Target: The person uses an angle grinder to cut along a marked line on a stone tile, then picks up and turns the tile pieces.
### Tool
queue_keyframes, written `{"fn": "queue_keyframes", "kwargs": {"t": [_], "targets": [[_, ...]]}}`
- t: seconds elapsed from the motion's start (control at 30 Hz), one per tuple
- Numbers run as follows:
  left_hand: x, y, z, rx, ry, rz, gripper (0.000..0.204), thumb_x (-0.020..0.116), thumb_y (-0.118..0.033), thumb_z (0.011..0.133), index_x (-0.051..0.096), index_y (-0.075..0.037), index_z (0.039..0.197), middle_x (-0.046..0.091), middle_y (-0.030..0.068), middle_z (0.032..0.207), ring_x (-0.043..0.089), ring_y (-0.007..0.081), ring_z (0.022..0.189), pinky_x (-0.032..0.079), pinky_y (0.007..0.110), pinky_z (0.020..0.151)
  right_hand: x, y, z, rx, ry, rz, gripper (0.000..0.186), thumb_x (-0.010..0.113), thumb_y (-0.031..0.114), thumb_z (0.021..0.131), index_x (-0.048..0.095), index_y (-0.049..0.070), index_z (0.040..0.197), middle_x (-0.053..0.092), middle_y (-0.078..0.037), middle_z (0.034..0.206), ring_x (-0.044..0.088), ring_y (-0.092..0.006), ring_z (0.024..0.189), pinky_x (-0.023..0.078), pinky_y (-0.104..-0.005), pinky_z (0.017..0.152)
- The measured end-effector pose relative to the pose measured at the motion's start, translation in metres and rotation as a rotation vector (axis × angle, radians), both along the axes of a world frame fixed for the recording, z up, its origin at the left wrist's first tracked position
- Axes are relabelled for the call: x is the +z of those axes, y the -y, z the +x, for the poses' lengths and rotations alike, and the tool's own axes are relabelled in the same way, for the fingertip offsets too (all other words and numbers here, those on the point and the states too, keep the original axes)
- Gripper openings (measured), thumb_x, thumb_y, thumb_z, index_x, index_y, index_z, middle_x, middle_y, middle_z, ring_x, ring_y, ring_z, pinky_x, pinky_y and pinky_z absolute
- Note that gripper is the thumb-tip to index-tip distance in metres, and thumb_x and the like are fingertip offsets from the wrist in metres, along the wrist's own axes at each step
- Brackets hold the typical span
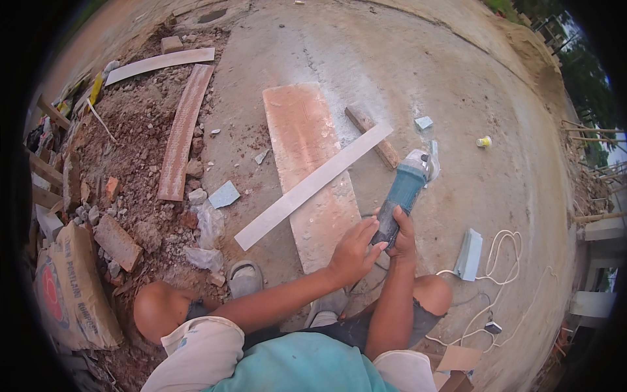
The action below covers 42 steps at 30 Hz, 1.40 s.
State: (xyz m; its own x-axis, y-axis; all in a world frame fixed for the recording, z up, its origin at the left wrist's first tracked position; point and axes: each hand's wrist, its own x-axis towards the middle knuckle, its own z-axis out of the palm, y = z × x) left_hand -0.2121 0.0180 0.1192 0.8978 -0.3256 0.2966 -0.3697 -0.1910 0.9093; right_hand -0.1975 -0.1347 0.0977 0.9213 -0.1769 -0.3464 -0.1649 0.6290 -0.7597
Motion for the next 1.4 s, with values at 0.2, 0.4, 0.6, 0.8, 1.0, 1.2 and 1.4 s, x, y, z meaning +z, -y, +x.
{"fn": "queue_keyframes", "kwargs": {"t": [0.2,0.4,0.6,0.8,1.0,1.2,1.4], "targets": [[-0.008,-0.005,0.011,-0.132,0.064,0.094,0.061,0.072,-0.017,0.079,0.044,0.007,0.127,0.047,0.0233,0.13,0.053,0.0362,0.113,0.045,0.041,0.093,-0.007,0.0,0.006,-0.068,-0.085,-0.07,0.037,0.068,0.033,0.084,0.06,-0.001,0.096,0.065,-0.01,0.082,0.065,-0.0172,0.066,0.055,-0.0295,0.06],[-0.019,-0.016,0.027,-0.276,0.038,0.033,0.058,0.077,-0.012,0.074,0.051,0.004,0.123,0.051,0.0204,0.127,0.056,0.033,0.11,0.052,0.037,0.083,0.0,0.005,0.007,-0.033,-0.067,-0.003,0.035,0.068,0.032,0.084,0.058,0.0,0.095,0.064,-0.01,0.081,0.064,-0.0172,0.064,0.055,-0.0294,0.058],[-0.04,-0.012,0.03,-0.26,0.009,-0.039,0.049,0.076,-0.005,0.074,0.056,0.004,0.117,0.056,0.0187,0.121,0.059,0.03,0.108,0.054,0.035,0.08,-0.006,0.006,0.01,-0.015,-0.068,-0.056,0.034,0.068,0.03,0.085,0.058,0.0,0.098,0.064,-0.011,0.082,0.065,-0.0174,0.069,0.055,-0.0301,0.06],[-0.035,-0.027,0.061,-0.295,0.037,0.105,0.051,0.078,-0.009,0.07,0.056,0.004,0.115,0.059,0.0215,0.115,0.059,0.0371,0.105,0.049,0.04,0.088,-0.007,0.007,0.025,-0.12,-0.195,-0.204,0.037,0.074,0.03,0.078,0.058,0.002,0.095,0.061,-0.006,0.078,0.06,-0.014,0.061,0.049,-0.0282,0.054],[-0.069,-0.079,0.118,0.201,0.012,0.528,0.067,0.084,-0.018,0.063,0.053,0.005,0.117,0.057,0.0217,0.115,0.055,0.0386,0.106,0.044,0.044,0.091,-0.033,0.045,0.041,-0.23,-0.511,-0.631,0.046,0.082,0.035,0.065,0.063,0.001,0.09,0.064,-0.009,0.081,0.061,-0.0165,0.065,0.049,-0.0306,0.059],[-0.099,-0.093,0.101,0.282,0.012,0.66,0.074,0.084,-0.02,0.062,0.05,0.004,0.122,0.051,0.0222,0.122,0.044,0.0396,0.117,0.034,0.046,0.102,-0.076,0.105,0.057,-0.302,-0.915,-1.019,0.065,0.082,0.048,0.056,0.065,-0.003,0.091,0.068,-0.019,0.087,0.068,-0.0302,0.081,0.051,-0.0381,0.072],[-0.113,-0.097,0.1,0.285,-0.018,0.588,0.066,0.081,-0.014,0.062,0.054,0.002,0.12,0.053,0.0194,0.123,0.047,0.0382,0.117,0.036,0.046,0.101,-0.098,0.152,0.058,-0.214,-1.23,-1.099,0.09,0.081,0.049,0.06,0.046,-0.005,0.123,0.058,-0.022,0.12,0.059,-0.0333,0.11,0.047,-0.0412,0.093]]}}
